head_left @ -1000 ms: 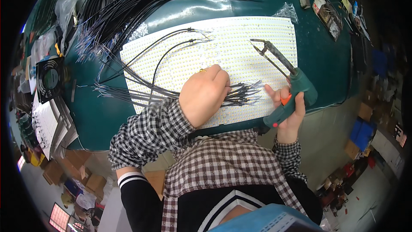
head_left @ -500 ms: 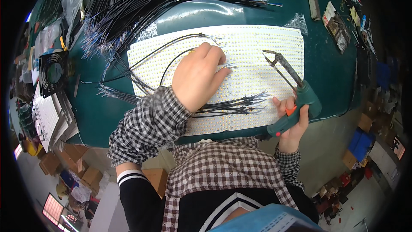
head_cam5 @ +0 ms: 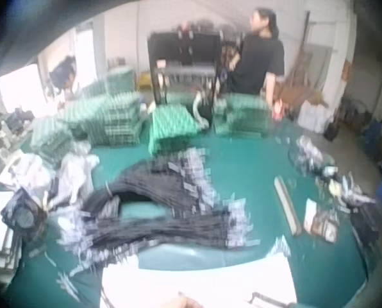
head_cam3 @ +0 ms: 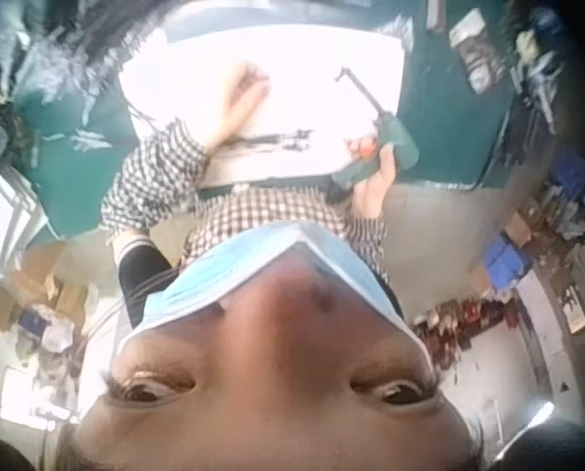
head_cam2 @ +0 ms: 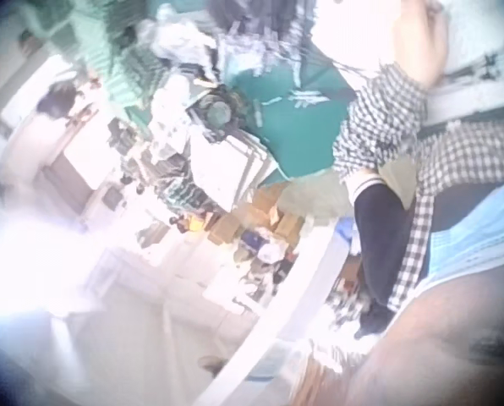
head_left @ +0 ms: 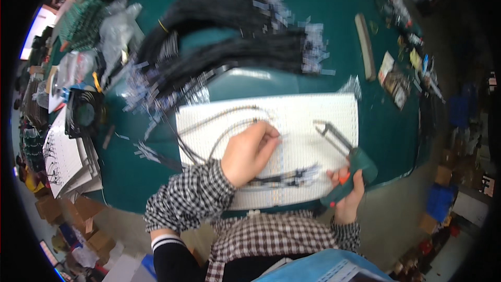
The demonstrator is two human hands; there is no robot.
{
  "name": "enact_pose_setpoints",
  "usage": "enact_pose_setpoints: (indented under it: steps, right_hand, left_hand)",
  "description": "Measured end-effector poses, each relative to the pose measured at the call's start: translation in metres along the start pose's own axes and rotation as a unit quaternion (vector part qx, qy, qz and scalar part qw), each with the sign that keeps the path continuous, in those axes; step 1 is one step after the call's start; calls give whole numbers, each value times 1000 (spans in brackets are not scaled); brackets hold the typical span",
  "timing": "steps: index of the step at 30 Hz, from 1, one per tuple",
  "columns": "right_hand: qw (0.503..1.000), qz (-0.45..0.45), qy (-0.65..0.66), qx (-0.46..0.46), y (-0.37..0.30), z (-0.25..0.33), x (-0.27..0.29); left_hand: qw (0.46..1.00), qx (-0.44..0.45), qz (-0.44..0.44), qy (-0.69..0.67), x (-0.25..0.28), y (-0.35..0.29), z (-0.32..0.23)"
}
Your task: The person uses a soldering iron to attach black wires to a large LED panel on a green workbench. They repeatedly pick up wires, position them on the panel, and apply the soldering iron to secure the connections.
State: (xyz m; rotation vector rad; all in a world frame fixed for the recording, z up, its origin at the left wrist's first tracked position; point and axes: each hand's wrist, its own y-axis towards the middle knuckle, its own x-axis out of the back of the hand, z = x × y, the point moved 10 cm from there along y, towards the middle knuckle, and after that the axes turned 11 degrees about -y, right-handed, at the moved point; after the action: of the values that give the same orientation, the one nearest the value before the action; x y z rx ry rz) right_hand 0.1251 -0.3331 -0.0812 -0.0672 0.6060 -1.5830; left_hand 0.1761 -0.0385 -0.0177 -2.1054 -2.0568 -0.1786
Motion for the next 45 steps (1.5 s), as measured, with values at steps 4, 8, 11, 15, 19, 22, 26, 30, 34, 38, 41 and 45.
enact_pose_setpoints:
  steps: [4,8,11,15,19,22,26,30,34,38,41,45]
  right_hand:
    - [1000,-5,-26,13,1,11,-12]
    - [999,-6,-17,37,6,17,-10]
    - [998,9,-23,52,7,23,-12]
    - [998,13,-30,62,4,24,-11]
    - [997,9,-30,70,6,27,-11]
    - [997,1,-24,73,3,29,-12]
    - [998,-8,-18,67,3,30,-11]
    - [997,9,-42,56,6,25,-10]
    - [998,7,-18,60,8,26,-11]
    - [998,8,1,64,9,25,-7]
    - [998,9,1,65,8,25,-8]
    - [997,10,-3,72,7,28,-10]
  left_hand:
    - [966,141,30,-217,-4,-4,35]
    - [976,127,32,-174,4,-3,34]
    - [989,80,17,-120,11,-1,26]
    - [989,94,4,-115,16,0,34]
    - [991,81,4,-102,20,6,33]
    - [994,70,6,-86,20,10,33]
    - [997,66,8,-38,18,10,28]
    - [997,63,21,-30,15,11,31]
    - [997,77,24,-23,14,10,32]
    - [996,73,32,-32,13,10,33]
    - [996,73,31,-38,14,8,32]
    - [995,81,38,-45,15,7,30]
